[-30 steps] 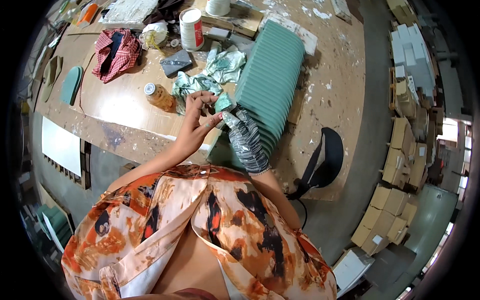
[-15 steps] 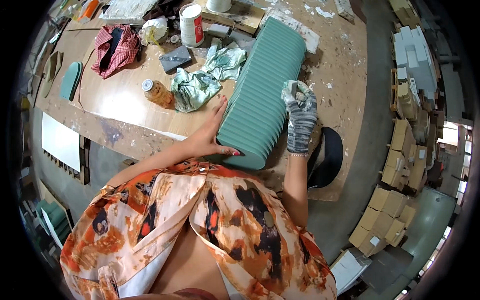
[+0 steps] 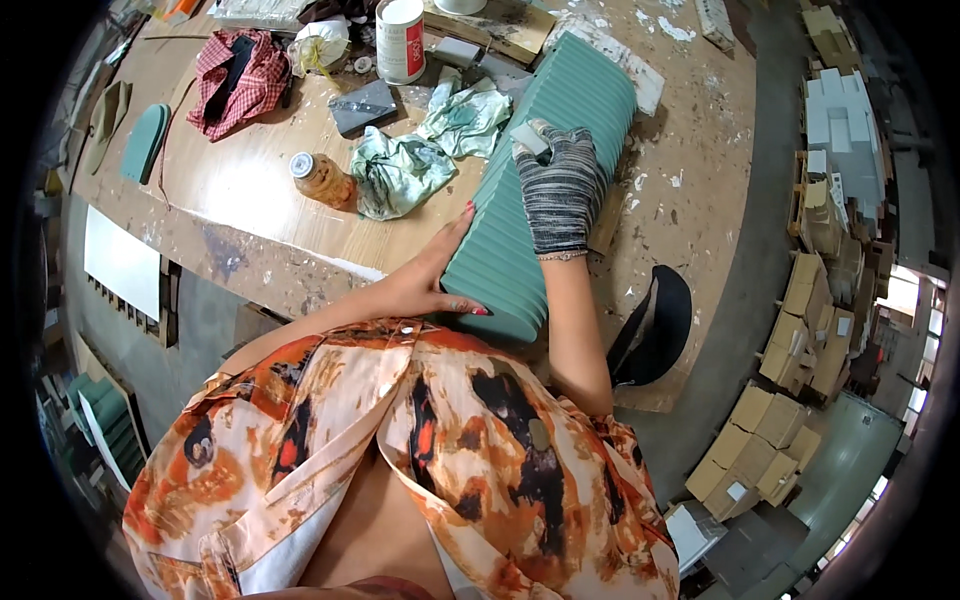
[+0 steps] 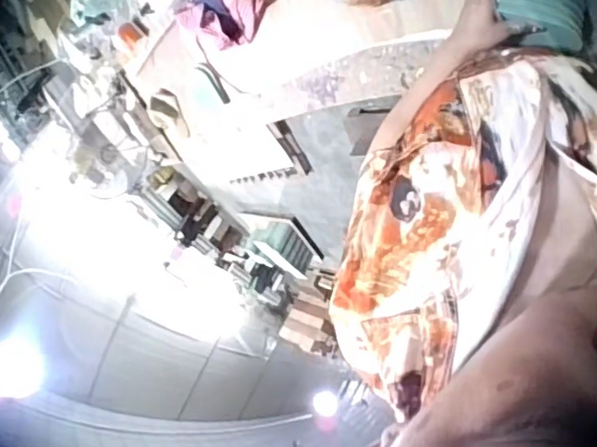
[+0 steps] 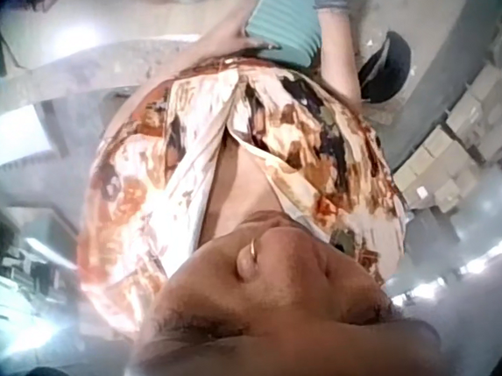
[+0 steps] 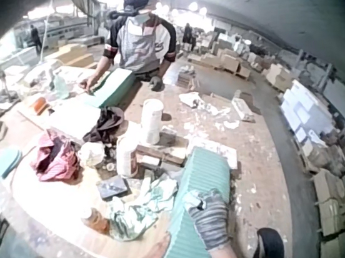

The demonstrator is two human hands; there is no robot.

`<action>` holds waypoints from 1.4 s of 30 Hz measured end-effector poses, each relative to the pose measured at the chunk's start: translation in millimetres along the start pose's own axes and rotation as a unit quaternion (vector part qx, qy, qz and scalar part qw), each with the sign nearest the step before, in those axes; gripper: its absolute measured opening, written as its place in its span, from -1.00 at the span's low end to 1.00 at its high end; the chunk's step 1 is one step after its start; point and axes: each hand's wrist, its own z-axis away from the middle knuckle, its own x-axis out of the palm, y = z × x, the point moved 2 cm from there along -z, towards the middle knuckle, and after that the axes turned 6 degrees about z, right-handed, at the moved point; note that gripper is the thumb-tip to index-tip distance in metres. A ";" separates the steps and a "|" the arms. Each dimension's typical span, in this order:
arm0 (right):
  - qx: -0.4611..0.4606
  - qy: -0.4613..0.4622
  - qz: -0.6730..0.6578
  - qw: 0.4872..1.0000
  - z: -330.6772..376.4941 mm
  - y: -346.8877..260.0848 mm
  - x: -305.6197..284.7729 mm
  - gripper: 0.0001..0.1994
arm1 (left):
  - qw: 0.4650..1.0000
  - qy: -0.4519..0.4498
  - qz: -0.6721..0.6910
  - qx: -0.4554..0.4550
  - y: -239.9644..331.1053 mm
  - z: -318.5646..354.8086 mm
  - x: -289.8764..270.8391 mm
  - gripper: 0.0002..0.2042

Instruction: The person applies glue from a bottle to the edges of several foam pieces and wipes the surfaces with a cloth.

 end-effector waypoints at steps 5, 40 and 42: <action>0.010 0.013 -0.051 0.999 -0.1 17.8 -0.5 -0.63 | 1.000 -0.001 -0.002 -0.002 1.0 -0.5 0.6 0.19; 0.184 0.083 -0.234 0.951 43.7 67.5 -48.7 -0.64 | 1.000 0.001 0.001 0.020 0.6 -3.8 0.8 0.20; 0.201 0.082 -0.235 0.948 49.9 77.1 -52.1 -0.64 | 1.000 0.001 -0.002 0.024 0.1 -3.7 0.9 0.20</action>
